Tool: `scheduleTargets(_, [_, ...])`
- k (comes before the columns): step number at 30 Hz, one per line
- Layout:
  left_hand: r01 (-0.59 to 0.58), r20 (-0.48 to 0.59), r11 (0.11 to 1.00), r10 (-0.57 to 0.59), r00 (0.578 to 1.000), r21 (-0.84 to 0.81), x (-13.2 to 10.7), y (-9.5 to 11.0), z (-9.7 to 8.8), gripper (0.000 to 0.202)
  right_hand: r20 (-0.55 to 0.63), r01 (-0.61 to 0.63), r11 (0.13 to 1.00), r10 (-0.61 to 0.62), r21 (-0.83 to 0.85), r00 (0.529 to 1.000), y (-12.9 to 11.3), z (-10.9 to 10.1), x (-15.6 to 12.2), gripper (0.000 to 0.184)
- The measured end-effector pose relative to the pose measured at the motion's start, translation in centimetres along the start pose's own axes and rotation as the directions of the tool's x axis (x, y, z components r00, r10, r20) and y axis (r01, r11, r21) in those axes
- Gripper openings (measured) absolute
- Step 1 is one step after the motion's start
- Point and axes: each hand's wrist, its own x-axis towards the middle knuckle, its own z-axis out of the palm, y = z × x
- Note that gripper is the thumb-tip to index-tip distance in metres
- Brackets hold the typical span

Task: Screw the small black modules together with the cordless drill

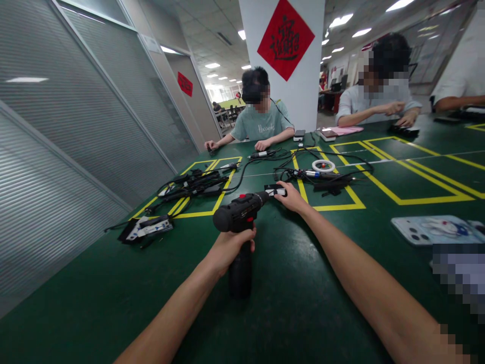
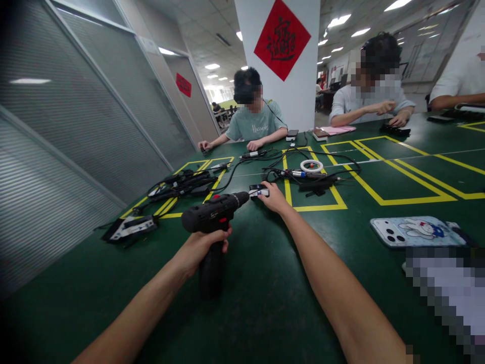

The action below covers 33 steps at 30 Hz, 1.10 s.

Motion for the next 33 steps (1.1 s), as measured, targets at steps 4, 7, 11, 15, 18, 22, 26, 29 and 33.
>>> scheduleTargets(4, [-0.004, 0.01, 1.0, 0.004, 1.0, 0.002, 0.0, -0.2, -0.1, 0.023, -0.002, 0.002, 1.0, -0.002, 0.006, 1.0, 0.1, 0.0, 0.0, 0.05])
scheduleTargets(7, [-0.008, 0.031, 1.0, 0.008, 0.999, 0.0, 0.1, -0.3, -0.2, 0.023, 0.004, 0.003, 1.0, -0.003, 0.007, 1.0, 0.0, -0.1, 0.0, 0.05])
scheduleTargets(11, [-0.039, 0.039, 0.999, 0.039, 0.998, -0.008, 0.0, -0.2, -0.1, 0.021, 0.017, -0.005, 1.0, 0.005, 0.012, 1.0, -0.3, -0.3, 0.0, 0.049])
scheduleTargets(15, [-0.053, 0.036, 0.999, 0.053, 0.998, -0.003, 0.0, -0.2, -0.1, 0.02, 0.018, -0.01, 1.0, 0.009, 0.022, 1.0, -0.4, -0.3, 0.0, 0.048])
scheduleTargets(18, [-0.051, 0.05, 0.999, 0.051, 0.997, -0.001, 0.1, -0.4, -0.2, 0.021, 0.02, -0.012, 1.0, 0.012, 0.023, 1.0, -0.4, -0.2, 0.0, 0.048])
scheduleTargets(22, [-0.038, 0.042, 0.999, 0.038, 0.998, 0.011, 0.3, -0.8, -0.4, 0.022, 0.02, -0.02, 1.0, 0.019, 0.022, 1.0, -0.2, -0.1, 0.1, 0.049])
scheduleTargets(26, [-0.032, 0.04, 0.999, 0.031, 0.999, 0.01, 0.4, -1.0, -0.5, 0.022, 0.015, -0.014, 1.0, 0.014, 0.023, 1.0, -0.1, -0.1, 0.1, 0.049])
scheduleTargets(29, [-0.04, 0.039, 0.999, 0.04, 0.998, 0.002, 0.4, -1.1, -0.5, 0.021, 0.016, -0.007, 1.0, 0.006, 0.022, 1.0, 0.0, 0.0, 0.1, 0.049])
scheduleTargets(33, [-0.03, 0.034, 1.0, 0.03, 0.999, -0.001, 0.5, -1.2, -0.5, 0.022, 0.017, -0.007, 1.0, 0.007, 0.02, 1.0, 0.0, -0.1, 0.1, 0.049])
